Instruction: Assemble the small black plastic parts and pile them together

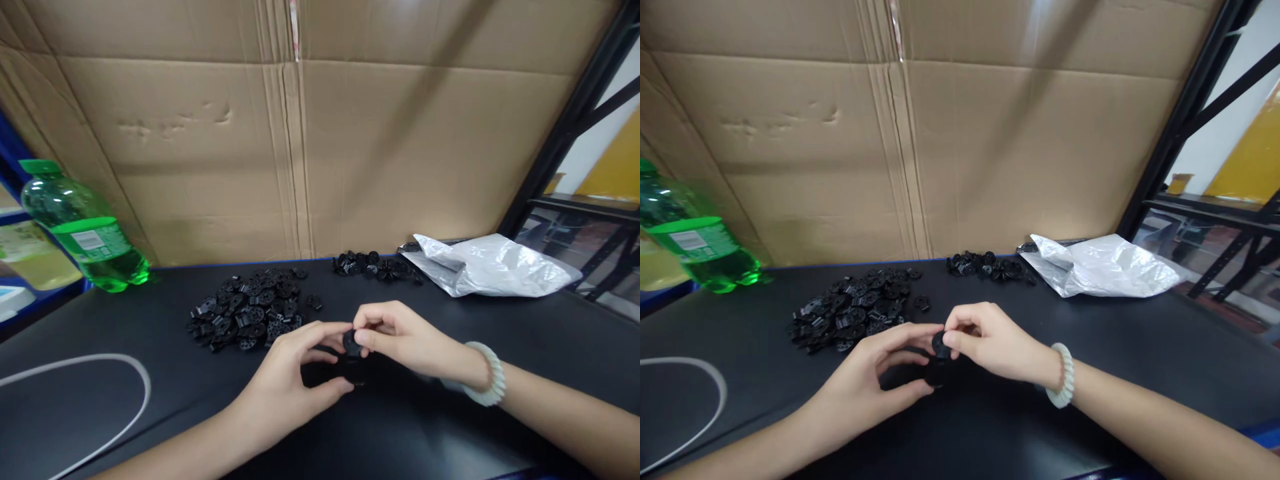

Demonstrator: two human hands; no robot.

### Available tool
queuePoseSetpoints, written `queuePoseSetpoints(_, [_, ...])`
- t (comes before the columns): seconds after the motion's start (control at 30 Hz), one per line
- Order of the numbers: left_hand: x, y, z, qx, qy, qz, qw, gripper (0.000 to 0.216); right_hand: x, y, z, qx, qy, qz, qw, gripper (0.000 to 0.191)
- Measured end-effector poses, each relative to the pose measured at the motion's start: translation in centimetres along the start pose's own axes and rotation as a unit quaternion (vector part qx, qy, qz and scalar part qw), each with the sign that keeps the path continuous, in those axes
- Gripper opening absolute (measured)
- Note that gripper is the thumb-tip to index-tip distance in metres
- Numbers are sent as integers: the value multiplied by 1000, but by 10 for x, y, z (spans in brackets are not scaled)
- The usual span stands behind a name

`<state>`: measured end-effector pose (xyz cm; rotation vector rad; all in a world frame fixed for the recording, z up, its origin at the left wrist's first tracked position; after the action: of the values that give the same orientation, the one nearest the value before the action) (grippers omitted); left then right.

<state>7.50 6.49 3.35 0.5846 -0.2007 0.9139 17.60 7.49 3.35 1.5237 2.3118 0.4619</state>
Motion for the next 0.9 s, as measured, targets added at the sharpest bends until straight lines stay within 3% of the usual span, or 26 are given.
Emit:
queuePoseSetpoints(0.2, [-3,-4,-17,-87,103,19,991,52,-2,-1,12,-2,-29,21,999,14])
queuePoseSetpoints(0.3, [-7,-5,-28,-131,139,48,980,41,-4,-4,14,6,-26,19,999,14])
queuePoseSetpoints(0.43, [-12,-6,-36,-192,164,74,965,17,-8,-11,12,23,-11,0,1000,19])
queuePoseSetpoints(0.63, [-18,2,-37,-197,200,123,952,11,-12,-20,8,33,-15,-32,999,21])
queuePoseSetpoints(0.9, [-18,-6,-31,-234,210,97,944,8,-18,-22,3,4,18,-6,1000,21])
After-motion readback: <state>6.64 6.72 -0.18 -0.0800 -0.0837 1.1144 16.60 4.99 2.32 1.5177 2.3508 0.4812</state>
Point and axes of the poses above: each hand's wrist, its own x-axis towards the middle knuckle, its own y-axis out of the back of the hand, z = x × y, the point moved 10 cm from there along x, towards the middle knuckle, and after that the axes turned 13 degrees about -y, right-handed, at the moved point
